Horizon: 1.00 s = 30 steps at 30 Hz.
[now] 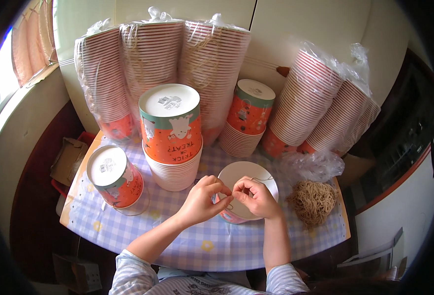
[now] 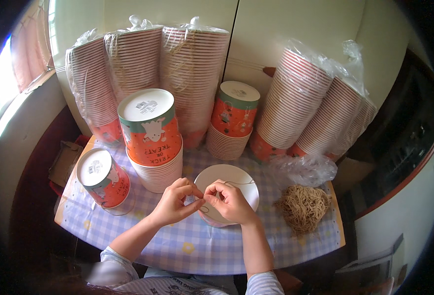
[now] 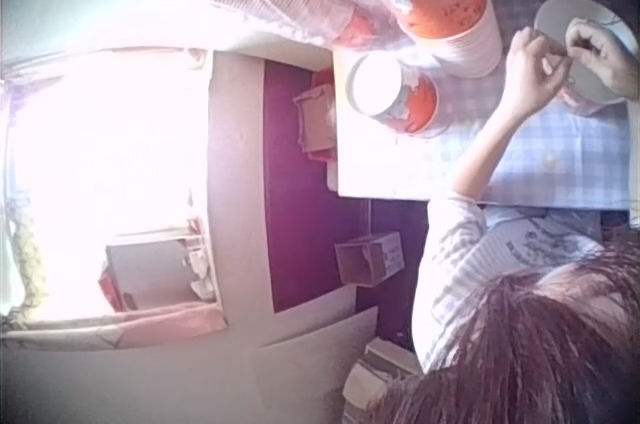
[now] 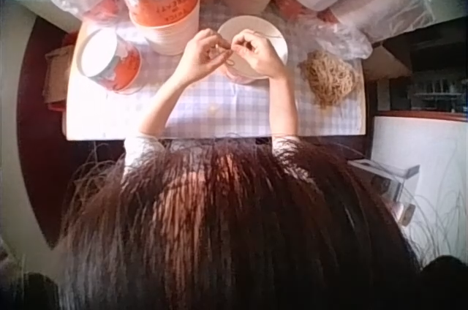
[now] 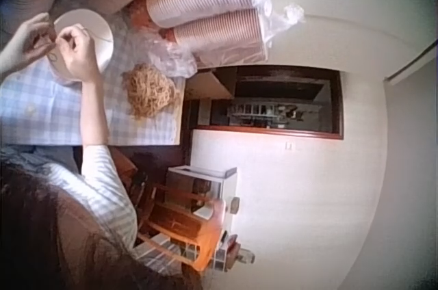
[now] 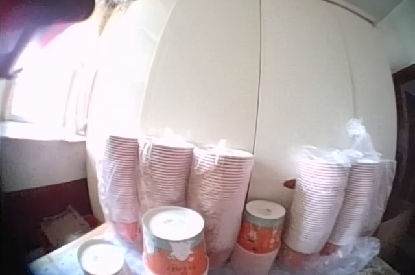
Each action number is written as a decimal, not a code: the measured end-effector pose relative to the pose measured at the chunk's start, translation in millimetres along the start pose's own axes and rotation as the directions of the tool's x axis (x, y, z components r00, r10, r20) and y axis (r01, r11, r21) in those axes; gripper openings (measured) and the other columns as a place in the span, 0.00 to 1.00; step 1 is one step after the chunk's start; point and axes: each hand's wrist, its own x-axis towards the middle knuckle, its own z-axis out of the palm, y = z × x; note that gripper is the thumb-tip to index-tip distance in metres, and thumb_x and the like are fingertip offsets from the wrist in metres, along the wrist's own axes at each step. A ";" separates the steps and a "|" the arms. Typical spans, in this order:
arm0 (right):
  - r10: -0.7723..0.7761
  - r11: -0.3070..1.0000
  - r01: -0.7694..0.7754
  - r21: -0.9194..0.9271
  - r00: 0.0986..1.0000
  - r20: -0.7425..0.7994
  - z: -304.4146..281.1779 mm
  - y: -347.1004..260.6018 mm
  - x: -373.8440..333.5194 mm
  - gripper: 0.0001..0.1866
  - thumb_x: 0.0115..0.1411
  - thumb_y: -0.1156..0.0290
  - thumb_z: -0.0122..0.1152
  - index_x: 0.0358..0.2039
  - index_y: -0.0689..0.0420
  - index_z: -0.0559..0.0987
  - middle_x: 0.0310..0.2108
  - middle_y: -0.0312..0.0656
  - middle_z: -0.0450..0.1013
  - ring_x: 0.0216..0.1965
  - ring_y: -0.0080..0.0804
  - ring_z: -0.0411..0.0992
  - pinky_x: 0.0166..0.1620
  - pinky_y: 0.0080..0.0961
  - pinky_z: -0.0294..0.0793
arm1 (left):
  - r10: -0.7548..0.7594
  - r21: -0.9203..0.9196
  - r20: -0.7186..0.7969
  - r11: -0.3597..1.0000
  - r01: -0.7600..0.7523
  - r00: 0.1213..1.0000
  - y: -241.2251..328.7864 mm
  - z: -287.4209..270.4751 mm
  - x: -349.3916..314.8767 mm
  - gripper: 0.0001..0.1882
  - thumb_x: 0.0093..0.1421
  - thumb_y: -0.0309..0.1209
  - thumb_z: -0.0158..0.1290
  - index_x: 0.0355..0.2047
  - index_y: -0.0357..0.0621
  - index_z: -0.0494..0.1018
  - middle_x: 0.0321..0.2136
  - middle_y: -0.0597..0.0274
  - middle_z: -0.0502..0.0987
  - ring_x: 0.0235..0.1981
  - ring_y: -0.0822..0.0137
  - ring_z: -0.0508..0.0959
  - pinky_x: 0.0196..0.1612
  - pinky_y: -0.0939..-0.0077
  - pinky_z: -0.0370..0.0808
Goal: The recorder is securing paper cups with rubber bands.
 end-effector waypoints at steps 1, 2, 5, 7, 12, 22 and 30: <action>0.012 1.000 -0.011 -0.015 1.000 0.009 -0.5 -0.4 0.0 0.03 0.53 0.77 0.54 0.29 0.62 0.72 0.27 0.36 0.69 0.28 0.19 0.66 0.32 0.16 0.66 | 0.041 0.034 -0.011 0.999 -0.040 0.999 -3.4 1.3 -0.1 0.05 0.46 0.28 0.57 0.24 0.42 0.74 0.25 0.62 0.70 0.28 0.63 0.69 0.29 0.73 0.68; 0.011 1.000 -0.011 -0.015 1.000 0.008 0.7 -0.9 0.0 0.03 0.53 0.77 0.54 0.29 0.62 0.72 0.27 0.36 0.69 0.28 0.19 0.66 0.32 0.16 0.66 | 0.041 0.035 -0.010 0.999 -0.041 0.999 -4.7 2.3 -0.2 0.05 0.46 0.28 0.57 0.24 0.42 0.74 0.25 0.62 0.70 0.28 0.63 0.69 0.29 0.73 0.68; 0.089 0.962 -0.075 0.264 0.995 -0.042 4.2 -0.2 -0.7 0.05 0.55 0.76 0.54 0.32 0.61 0.71 0.29 0.32 0.67 0.30 0.15 0.65 0.36 0.14 0.66 | 0.074 0.040 -0.033 0.997 -0.073 0.997 -6.2 3.5 0.0 0.05 0.45 0.27 0.58 0.24 0.43 0.74 0.25 0.62 0.70 0.28 0.63 0.69 0.29 0.73 0.68; 0.055 0.982 -0.034 0.186 0.993 -0.108 3.9 3.4 -1.0 0.06 0.55 0.78 0.54 0.35 0.62 0.71 0.28 0.34 0.70 0.31 0.18 0.68 0.37 0.14 0.68 | 0.088 0.067 -0.022 0.994 -0.087 0.996 -6.1 2.9 0.5 0.04 0.45 0.27 0.57 0.23 0.43 0.73 0.24 0.63 0.69 0.28 0.63 0.69 0.29 0.72 0.68; 0.062 0.969 -0.008 0.249 0.976 -0.208 8.9 6.0 -1.7 0.06 0.54 0.78 0.56 0.33 0.61 0.71 0.28 0.33 0.70 0.30 0.16 0.67 0.36 0.13 0.68 | 0.084 0.157 -0.001 0.984 -0.083 0.996 1.0 -4.7 1.1 0.04 0.44 0.26 0.58 0.21 0.43 0.72 0.23 0.64 0.69 0.27 0.63 0.69 0.29 0.72 0.68; 0.075 0.928 0.072 0.365 0.925 -0.373 -12.2 -2.6 -6.8 0.05 0.54 0.76 0.57 0.30 0.59 0.71 0.26 0.31 0.70 0.27 0.13 0.66 0.33 0.10 0.66 | 0.066 0.263 0.071 0.961 -0.083 0.995 1.4 -11.0 2.9 0.04 0.43 0.26 0.57 0.20 0.43 0.72 0.23 0.64 0.69 0.28 0.62 0.70 0.31 0.71 0.70; 0.039 0.932 -0.045 -0.361 0.999 -0.023 -16.6 -36.2 -23.3 0.09 0.51 0.69 0.60 0.32 0.58 0.75 0.25 0.39 0.72 0.27 0.25 0.72 0.32 0.21 0.70 | 0.010 0.012 -0.026 1.000 -0.010 1.000 3.5 2.4 -15.6 0.04 0.46 0.25 0.57 0.24 0.43 0.74 0.21 0.64 0.71 0.23 0.68 0.71 0.26 0.77 0.69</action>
